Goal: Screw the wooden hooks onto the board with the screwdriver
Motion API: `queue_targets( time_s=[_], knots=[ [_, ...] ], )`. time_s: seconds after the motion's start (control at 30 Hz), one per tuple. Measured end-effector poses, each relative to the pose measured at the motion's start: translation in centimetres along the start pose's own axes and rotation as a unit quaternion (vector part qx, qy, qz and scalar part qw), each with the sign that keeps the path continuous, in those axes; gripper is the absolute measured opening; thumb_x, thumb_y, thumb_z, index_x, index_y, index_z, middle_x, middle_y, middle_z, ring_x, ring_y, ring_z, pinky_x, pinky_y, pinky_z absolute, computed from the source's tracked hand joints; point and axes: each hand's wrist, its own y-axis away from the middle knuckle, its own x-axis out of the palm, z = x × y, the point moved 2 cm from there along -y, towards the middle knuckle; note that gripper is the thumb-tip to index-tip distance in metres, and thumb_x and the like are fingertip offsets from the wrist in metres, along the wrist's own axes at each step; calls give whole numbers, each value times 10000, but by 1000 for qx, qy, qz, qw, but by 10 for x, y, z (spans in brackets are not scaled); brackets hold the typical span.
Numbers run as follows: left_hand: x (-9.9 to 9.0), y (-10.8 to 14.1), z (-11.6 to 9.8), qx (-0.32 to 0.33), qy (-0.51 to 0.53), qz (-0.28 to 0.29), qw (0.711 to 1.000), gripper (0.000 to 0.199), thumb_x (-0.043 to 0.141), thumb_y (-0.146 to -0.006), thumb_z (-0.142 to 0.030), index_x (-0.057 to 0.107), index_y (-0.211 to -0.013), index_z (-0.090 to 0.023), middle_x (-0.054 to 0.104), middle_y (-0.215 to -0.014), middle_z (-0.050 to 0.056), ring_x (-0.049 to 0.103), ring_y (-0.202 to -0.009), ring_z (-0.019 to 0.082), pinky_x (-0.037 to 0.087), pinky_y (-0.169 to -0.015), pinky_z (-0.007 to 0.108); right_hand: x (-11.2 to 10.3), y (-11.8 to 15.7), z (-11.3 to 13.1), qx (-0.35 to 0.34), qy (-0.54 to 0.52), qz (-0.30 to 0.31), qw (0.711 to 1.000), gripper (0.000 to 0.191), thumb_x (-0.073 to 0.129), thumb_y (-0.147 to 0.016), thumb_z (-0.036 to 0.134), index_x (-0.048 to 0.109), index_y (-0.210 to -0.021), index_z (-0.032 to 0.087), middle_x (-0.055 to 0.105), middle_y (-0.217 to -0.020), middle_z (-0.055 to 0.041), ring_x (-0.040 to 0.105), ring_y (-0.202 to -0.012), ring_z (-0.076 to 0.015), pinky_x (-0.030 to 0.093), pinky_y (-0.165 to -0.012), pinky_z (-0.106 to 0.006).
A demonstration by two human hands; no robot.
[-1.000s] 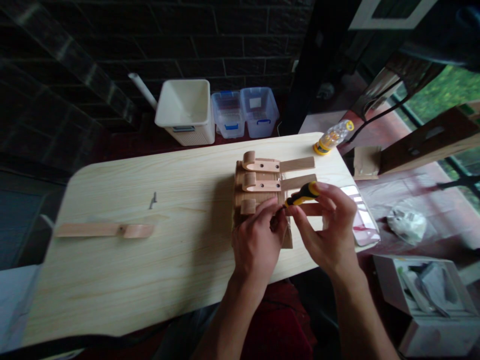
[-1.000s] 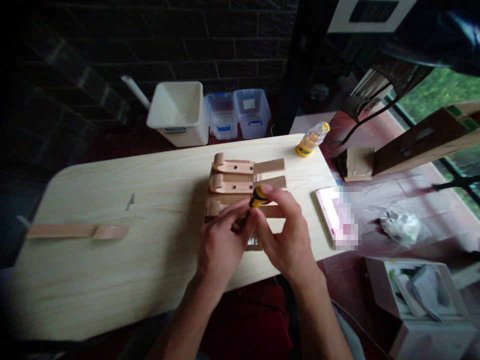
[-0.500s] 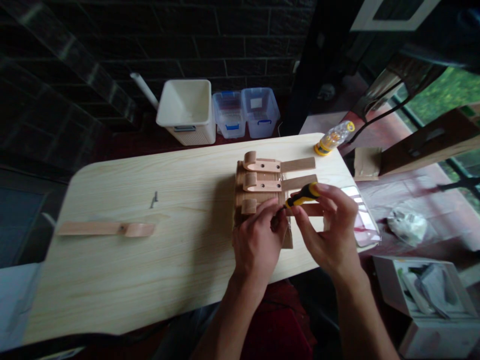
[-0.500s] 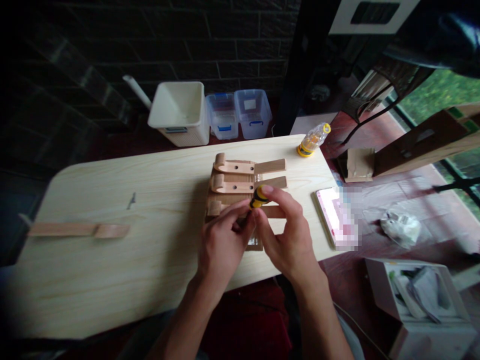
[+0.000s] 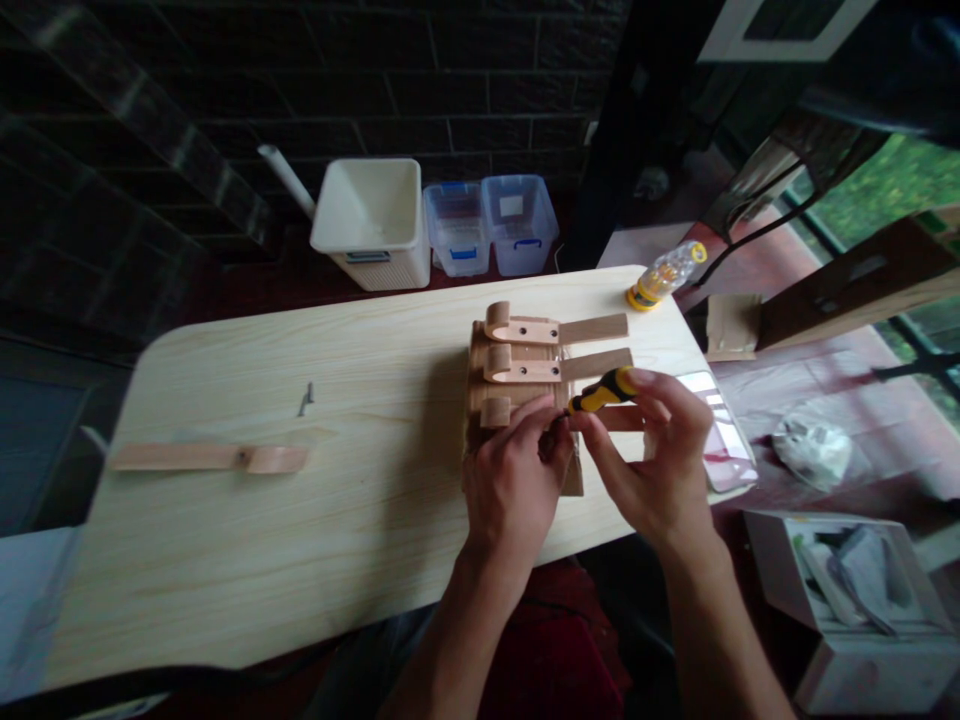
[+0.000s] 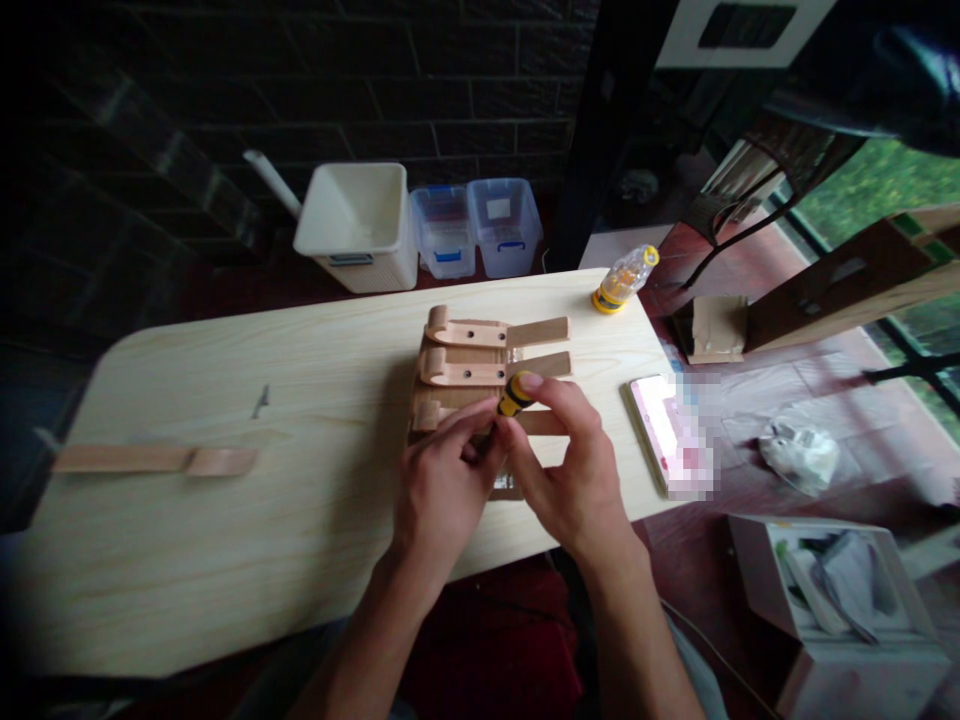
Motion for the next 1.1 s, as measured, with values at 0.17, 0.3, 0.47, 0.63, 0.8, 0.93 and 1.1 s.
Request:
queue_targets(
  time_s=[0.17, 0.3, 0.47, 0.63, 0.8, 0.93, 1.1],
  knots=[
    [0, 0, 1, 6, -2, 0, 1000, 166, 815, -1008, -212, 855, -1165, -249, 876, -1289, 57, 879, -1047, 233, 702, -902, 320, 0, 2, 1, 19, -10, 13, 1000, 812, 753, -971, 9, 487, -1616, 424, 666, -1453, -69, 799, -1207, -269, 755, -892, -446],
    [0, 0, 1, 15, -1, -4, 1000, 138, 812, -1015, -234, 853, -1144, -257, 881, -1267, 54, 878, -1052, 234, 704, -937, 331, -1, 3, 0, 30, -15, 27, 999, 812, 744, -980, 9, 473, -1622, 426, 688, -1461, -83, 797, -1250, -294, 766, -914, -484],
    [-1, 0, 1, 21, 4, -4, 1000, 154, 802, -1022, -225, 851, -1167, -249, 880, -1272, 53, 882, -1042, 232, 711, -943, 341, -1, 2, 1, 28, -9, 26, 999, 811, 737, -987, 7, 474, -1619, 442, 689, -1437, -66, 806, -1212, -279, 769, -899, -469],
    [-1, 0, 2, 19, 3, -6, 1000, 154, 812, -1019, -234, 857, -1166, -251, 879, -1275, 50, 880, -1071, 244, 714, -936, 345, 0, 1, 0, 18, -7, 20, 1000, 831, 750, -976, 1, 480, -1615, 459, 671, -1419, -46, 794, -1208, -260, 759, -924, -453],
    [-1, -2, 1, 6, -2, 4, 1000, 157, 818, -1013, -240, 864, -1162, -258, 876, -1288, 48, 879, -1062, 244, 708, -930, 342, 0, 0, -2, -1, 4, 13, 1000, 830, 770, -962, 3, 494, -1609, 443, 683, -1369, -40, 781, -1167, -242, 748, -898, -424],
    [-1, -2, 0, -10, -4, 13, 1000, 159, 822, -1006, -240, 868, -1156, -263, 873, -1298, 47, 881, -981, 225, 700, -870, 317, 0, -1, -2, -10, 4, 11, 1000, 831, 777, -955, -5, 498, -1608, 428, 687, -1330, -35, 764, -1163, -229, 734, -902, -408],
    [-2, -2, -1, -4, -4, 10, 1000, 161, 818, -1003, -234, 869, -1155, -247, 881, -1268, 61, 871, -892, 213, 689, -834, 313, 1, -1, 0, -12, 8, 5, 1000, 839, 775, -954, -11, 491, -1615, 421, 679, -1352, -39, 753, -1204, -229, 726, -913, -403]
  ],
)
